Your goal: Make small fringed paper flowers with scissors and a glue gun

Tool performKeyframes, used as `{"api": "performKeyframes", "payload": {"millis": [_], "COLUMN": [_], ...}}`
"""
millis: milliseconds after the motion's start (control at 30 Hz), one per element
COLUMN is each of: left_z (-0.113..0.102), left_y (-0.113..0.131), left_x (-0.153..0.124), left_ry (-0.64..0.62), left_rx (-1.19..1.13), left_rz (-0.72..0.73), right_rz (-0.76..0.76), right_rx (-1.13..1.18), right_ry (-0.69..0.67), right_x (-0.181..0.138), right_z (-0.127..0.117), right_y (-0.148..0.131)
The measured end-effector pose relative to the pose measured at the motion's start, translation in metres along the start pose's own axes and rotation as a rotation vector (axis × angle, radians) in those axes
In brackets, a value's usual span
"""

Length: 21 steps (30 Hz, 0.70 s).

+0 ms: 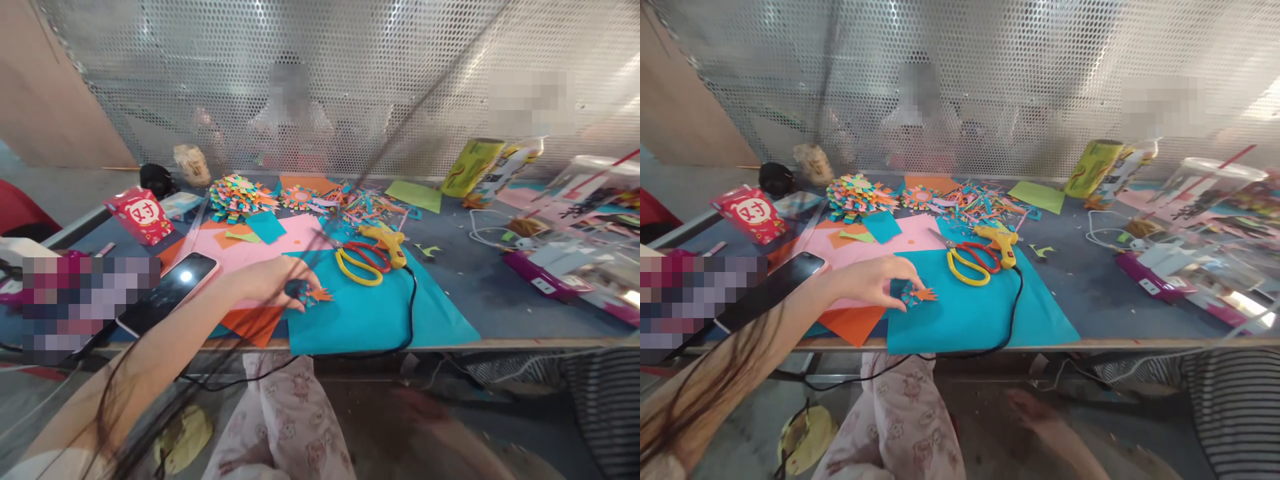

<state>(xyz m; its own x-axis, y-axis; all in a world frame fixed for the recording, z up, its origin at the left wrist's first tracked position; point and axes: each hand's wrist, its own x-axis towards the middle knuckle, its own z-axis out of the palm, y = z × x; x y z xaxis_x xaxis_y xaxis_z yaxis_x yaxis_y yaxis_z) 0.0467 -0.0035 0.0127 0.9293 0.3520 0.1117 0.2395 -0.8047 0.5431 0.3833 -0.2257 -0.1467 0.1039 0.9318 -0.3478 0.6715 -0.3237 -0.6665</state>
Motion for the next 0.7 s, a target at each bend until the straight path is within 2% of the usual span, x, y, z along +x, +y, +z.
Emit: {"api": "performKeyframes", "payload": {"millis": [100, 133, 167, 233, 300, 367, 433, 533, 700], "left_z": [0.003, 0.004, 0.003, 0.003, 0.001, 0.0, -0.003, -0.007, -0.012], "left_y": [-0.001, -0.001, -0.001, -0.003, -0.006, -0.01, -0.014, -0.018, -0.023], "left_x": [0.002, 0.003, 0.003, 0.004, 0.005, 0.007, 0.009, 0.01, 0.008], "left_ry": [0.062, 0.099, 0.151, 0.278, 0.409, 0.502, 0.561, 0.626, 0.761], "left_rx": [-0.026, -0.047, -0.075, -0.143, -0.256, -0.401, -0.531, -0.644, -0.618], "left_rz": [0.013, 0.002, -0.024, -0.115, -0.205, -0.258, -0.282, -0.314, -0.353], "right_rz": [-0.139, -0.219, -0.286, -0.404, -0.558, -0.69, -0.738, -0.705, -0.716], "right_rx": [0.272, 0.25, 0.178, 0.045, -0.005, 0.019, 0.037, 0.086, 0.114], "right_ry": [-0.399, -0.419, -0.354, -0.119, 0.076, 0.184, 0.176, 0.061, 0.031], "right_x": [-0.009, -0.012, -0.013, -0.006, 0.014, 0.044, 0.075, 0.114, 0.148], "right_z": [-0.042, -0.056, -0.068, -0.082, -0.083, -0.077, -0.069, -0.063, -0.063], "right_y": [-0.044, -0.065, -0.087, -0.134, -0.177, -0.211, -0.237, -0.263, -0.285]}}
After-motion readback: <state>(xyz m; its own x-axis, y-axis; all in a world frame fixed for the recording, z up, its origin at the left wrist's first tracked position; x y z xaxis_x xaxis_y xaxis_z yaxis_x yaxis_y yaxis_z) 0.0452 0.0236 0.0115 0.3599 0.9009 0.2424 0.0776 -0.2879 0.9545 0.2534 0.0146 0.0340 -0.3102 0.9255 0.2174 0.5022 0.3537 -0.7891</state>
